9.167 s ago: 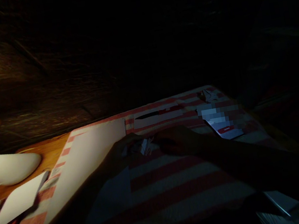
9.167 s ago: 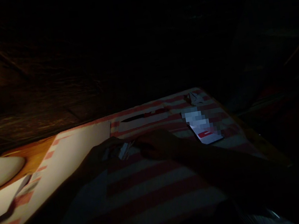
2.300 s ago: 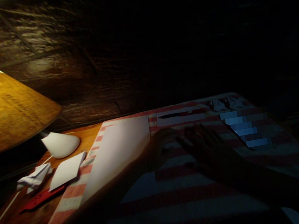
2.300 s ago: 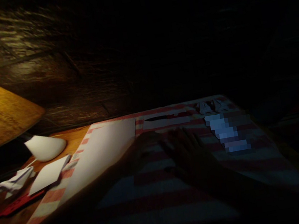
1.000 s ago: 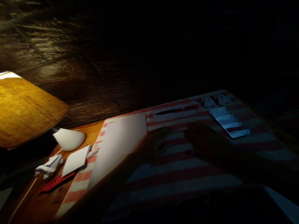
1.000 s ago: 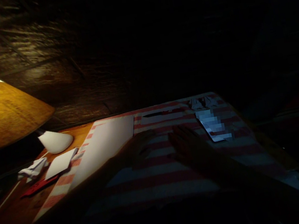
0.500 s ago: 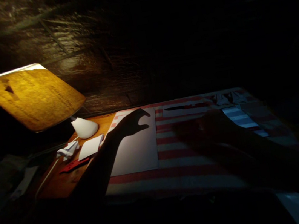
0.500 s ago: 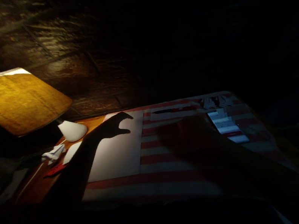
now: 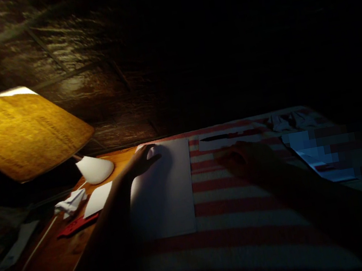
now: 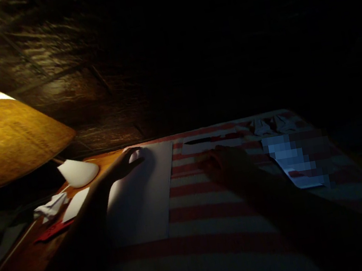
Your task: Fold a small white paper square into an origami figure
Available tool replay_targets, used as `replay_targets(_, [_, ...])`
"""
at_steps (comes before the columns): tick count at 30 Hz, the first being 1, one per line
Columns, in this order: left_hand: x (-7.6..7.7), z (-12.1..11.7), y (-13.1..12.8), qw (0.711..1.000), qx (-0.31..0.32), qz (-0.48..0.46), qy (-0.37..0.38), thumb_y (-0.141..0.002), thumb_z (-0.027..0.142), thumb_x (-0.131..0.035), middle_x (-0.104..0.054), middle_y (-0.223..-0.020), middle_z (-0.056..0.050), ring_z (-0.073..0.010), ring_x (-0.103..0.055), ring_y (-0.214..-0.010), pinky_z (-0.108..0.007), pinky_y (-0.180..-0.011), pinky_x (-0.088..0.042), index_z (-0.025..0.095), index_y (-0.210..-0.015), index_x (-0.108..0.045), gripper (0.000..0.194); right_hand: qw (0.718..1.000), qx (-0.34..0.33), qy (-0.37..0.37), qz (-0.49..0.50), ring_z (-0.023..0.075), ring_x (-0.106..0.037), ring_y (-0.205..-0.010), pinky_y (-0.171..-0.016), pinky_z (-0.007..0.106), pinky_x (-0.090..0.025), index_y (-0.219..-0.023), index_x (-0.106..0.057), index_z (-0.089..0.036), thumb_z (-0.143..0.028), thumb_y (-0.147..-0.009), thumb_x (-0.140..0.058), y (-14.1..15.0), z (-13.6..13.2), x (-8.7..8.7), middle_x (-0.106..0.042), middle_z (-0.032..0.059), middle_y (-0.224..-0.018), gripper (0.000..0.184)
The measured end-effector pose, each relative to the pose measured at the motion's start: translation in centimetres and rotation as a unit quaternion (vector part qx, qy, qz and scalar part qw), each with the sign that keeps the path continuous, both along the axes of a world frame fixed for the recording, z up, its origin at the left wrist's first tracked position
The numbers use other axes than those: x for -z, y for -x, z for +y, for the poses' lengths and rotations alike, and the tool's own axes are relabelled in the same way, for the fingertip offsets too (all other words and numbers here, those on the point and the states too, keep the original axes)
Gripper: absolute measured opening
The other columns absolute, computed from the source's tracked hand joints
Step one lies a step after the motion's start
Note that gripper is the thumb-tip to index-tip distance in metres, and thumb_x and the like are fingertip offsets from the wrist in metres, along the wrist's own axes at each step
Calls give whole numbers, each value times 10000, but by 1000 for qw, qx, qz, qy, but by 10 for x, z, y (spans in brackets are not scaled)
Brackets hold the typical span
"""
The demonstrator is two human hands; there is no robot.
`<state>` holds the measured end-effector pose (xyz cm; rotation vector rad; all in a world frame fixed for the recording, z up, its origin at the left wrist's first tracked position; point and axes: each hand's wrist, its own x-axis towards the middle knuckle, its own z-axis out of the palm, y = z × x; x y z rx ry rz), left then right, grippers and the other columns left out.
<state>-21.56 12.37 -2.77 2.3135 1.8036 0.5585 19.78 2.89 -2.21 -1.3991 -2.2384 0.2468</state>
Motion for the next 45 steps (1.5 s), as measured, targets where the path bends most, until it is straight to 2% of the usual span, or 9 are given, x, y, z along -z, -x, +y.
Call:
replay_targets(9, [-13, 0, -2, 993, -1, 43, -110, -844, 432, -667, -673, -1158, -158, -369, -586, -1129, -541, -1010, -437, 175, -1100, -681, 363, 998, -9, 40, 37, 210, -716, -877, -757, 283, -512, -1179, -746, -263, -384, -954, -634, -2, -2, -3, -767, 75, -1085, 278])
replay_targets(18, [-38, -12, -5, 982, 21, 11, -188, -862, 437, -687, -731, -863, -51, -239, -673, -852, -357, -829, -490, 212, -780, -732, 244, 997, -7, 37, 62, 232, -713, -862, -728, 311, -493, -1107, -762, -283, -418, -967, -612, -1, 1, 5, -769, 71, -1056, 245])
replay_targets(24, [-74, -41, -37, 962, -38, -111, -247, -808, 430, -759, -719, -840, -21, -201, -677, -819, -321, -802, -529, 209, -788, -710, 227, 987, -34, 62, 146, 295, -680, -954, -804, 415, -506, -1155, -723, -232, -500, -892, -692, -1, 1, 4, -728, 125, -1101, 378])
replay_targets(26, [-87, -53, -52, 948, -47, -174, -262, -798, 395, -773, -713, -808, -13, -181, -669, -783, -311, -787, -535, 200, -788, -712, 205, 949, -105, 122, 272, 301, -661, -1039, -879, 451, -515, -1223, -672, -234, -490, -851, -743, 2, 0, 6, -705, 125, -1168, 457])
replay_targets(29, [-94, -63, -69, 935, -57, -254, -241, -715, 351, -822, -695, -706, -2, -161, -649, -676, -288, -689, -543, 174, -744, -706, 214, 818, -214, 240, 477, 282, -656, -1106, -977, 495, -500, -1289, -615, -263, -540, -879, -699, 11, -1, 15, -683, 109, -1227, 502])
replay_targets(32, [-81, -57, -81, 938, -47, -265, -217, -695, 344, -825, -707, -717, 3, -161, -661, -678, -270, -671, -537, 188, -729, -713, 195, 681, -242, 345, 598, 268, -686, -1075, -1002, 506, -495, -1246, -633, -255, -647, -840, -699, 22, 3, 24, -684, 111, -1239, 568])
replay_targets(36, [-50, -37, -91, 938, -50, -297, -169, -660, 352, -829, -689, -633, 1, -160, -633, -604, -254, -561, -478, 186, -662, -707, 206, 610, -234, 397, 645, 284, -685, -1094, -997, 493, -505, -1141, -676, -251, -659, -722, -801, 25, 5, 24, -724, 96, -1174, 599])
replay_targets(41, [-28, -24, -97, 930, -58, -327, -156, -695, 391, -815, -714, -673, -27, -183, -661, -641, -274, -578, -491, 172, -731, -733, 236, 667, -242, 369, 600, 288, -656, -1178, -1014, 475, -500, -1260, -661, -256, -570, -812, -767, 17, -8, 9, -675, 109, -1322, 557])
replay_targets(45, [-16, -19, -100, 919, -40, -354, -167, -636, 411, -870, -763, -929, -69, -235, -721, -902, -331, -786, -565, 183, -930, -726, 399, 744, -146, 350, 550, 251, -704, -932, -807, 396, -550, -1112, -715, -194, -482, -750, -836, 18, -8, 7, -748, 106, -1102, 478])
